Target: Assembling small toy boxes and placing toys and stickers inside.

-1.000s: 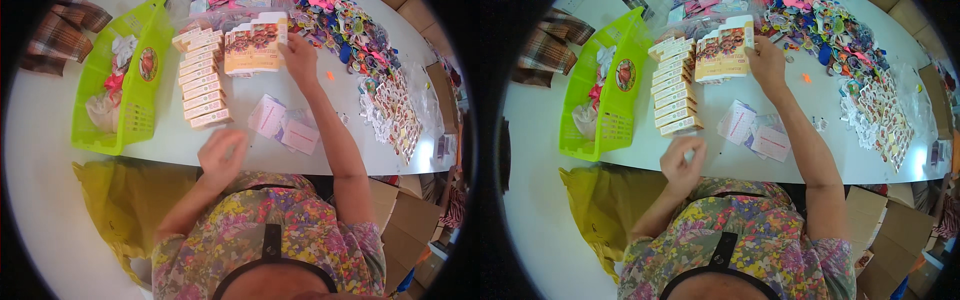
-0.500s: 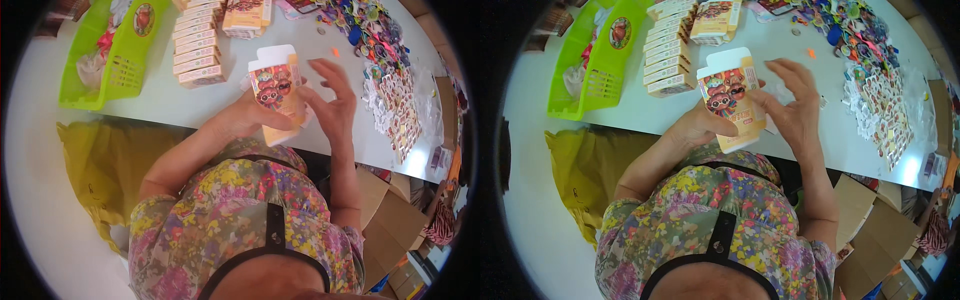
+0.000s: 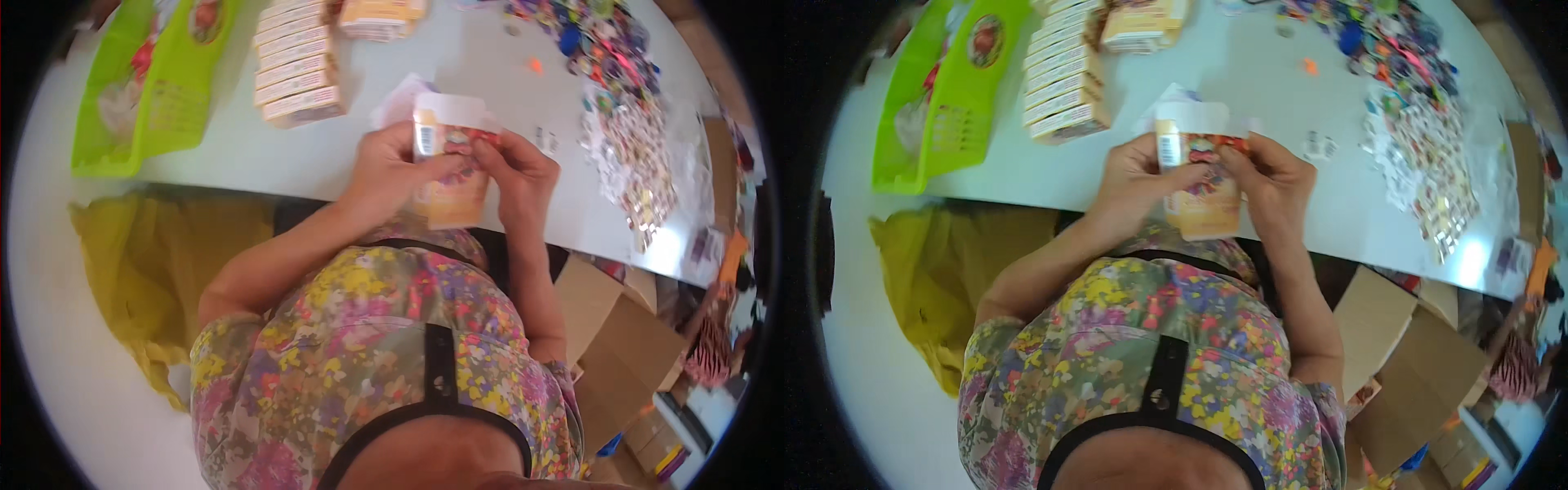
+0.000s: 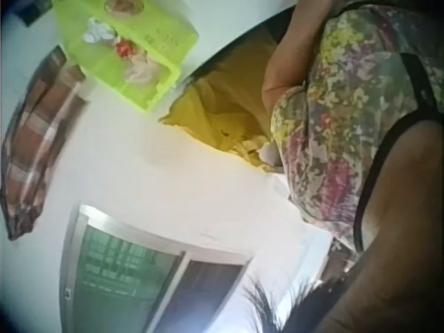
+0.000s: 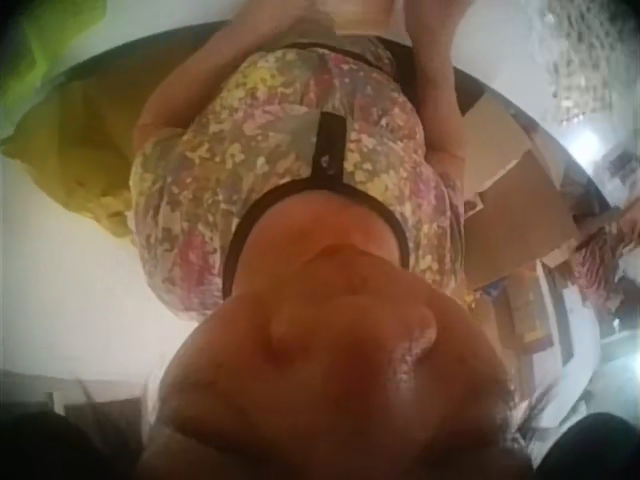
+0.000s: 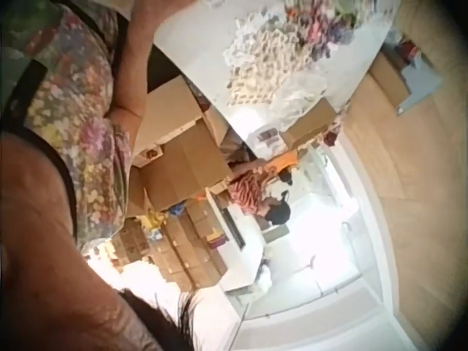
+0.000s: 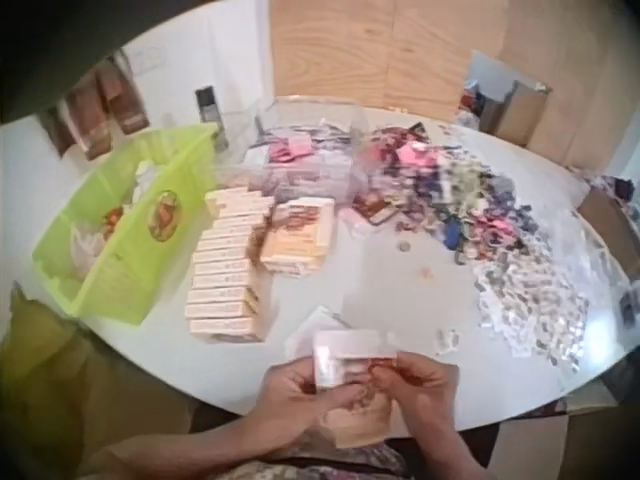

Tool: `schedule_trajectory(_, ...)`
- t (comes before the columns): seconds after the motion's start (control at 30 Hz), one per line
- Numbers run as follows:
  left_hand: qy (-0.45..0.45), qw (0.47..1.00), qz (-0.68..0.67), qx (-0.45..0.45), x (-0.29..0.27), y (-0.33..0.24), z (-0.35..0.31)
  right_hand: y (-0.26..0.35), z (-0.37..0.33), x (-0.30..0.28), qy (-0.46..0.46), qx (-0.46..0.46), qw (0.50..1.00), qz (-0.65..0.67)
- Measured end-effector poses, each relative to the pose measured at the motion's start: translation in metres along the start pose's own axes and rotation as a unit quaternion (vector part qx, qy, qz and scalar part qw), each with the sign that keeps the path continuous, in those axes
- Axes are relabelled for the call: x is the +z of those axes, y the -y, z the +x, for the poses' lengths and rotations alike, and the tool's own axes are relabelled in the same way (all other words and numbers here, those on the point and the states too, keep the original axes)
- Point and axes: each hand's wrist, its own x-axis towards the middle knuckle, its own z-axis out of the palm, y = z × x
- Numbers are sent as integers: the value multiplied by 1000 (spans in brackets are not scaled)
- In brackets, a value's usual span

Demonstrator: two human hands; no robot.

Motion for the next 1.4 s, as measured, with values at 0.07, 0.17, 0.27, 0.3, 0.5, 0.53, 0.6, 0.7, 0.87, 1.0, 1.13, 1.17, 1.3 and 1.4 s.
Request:
schedule_trajectory(0.07, -6, 1000, 19, 13, -2, 2, -6, 7, -3, -6, 40, 52, 986, -154)
schedule_trajectory(0.17, -72, 985, -38, 153, 7, 12, -4, -11, -18, 2, -41, -37, 998, -41)
schedule_trajectory(0.27, -94, 964, 84, 232, 4, 22, -13, -9, -36, 12, -65, -46, 996, -44)
schedule_trajectory(0.3, -81, 942, 176, 276, 4, 22, -15, -10, -38, 11, -48, -42, 997, -39)
schedule_trajectory(0.5, 5, 936, 260, 238, -4, 22, -25, -16, -34, -22, -14, 4, 998, -57)
schedule_trajectory(0.53, 16, 934, 277, 223, -4, 26, -23, -15, -32, -25, 25, -3, 999, -37)
schedule_trajectory(0.6, -40, 891, 307, 333, -3, 32, -7, -13, -29, -28, 59, -10, 998, -18)
schedule_trajectory(0.7, -79, 874, 290, 381, 3, 32, -5, -12, -29, -33, 47, -131, 962, -237)
schedule_trajectory(0.87, -35, 890, 263, 371, 5, 18, -5, 7, -19, -57, 182, -128, 951, -213)
schedule_trajectory(1.0, 0, 947, 209, 242, 5, 12, -2, 29, -14, -47, 178, 7, 960, -214)
schedule_trajectory(1.13, 8, 978, 137, 159, 2, 3, -4, 39, -11, -44, 151, 60, 957, -239)
schedule_trajectory(1.17, 21, 978, 127, 162, 1, 2, -2, 39, -10, -44, 149, 60, 960, -228)
schedule_trajectory(1.3, 41, 979, 133, 149, -6, -1, 0, 51, -4, -31, 147, 85, 951, -257)
schedule_trajectory(1.4, 79, 981, 110, 141, -16, -7, -3, 52, -6, -29, 191, 54, 958, -206)
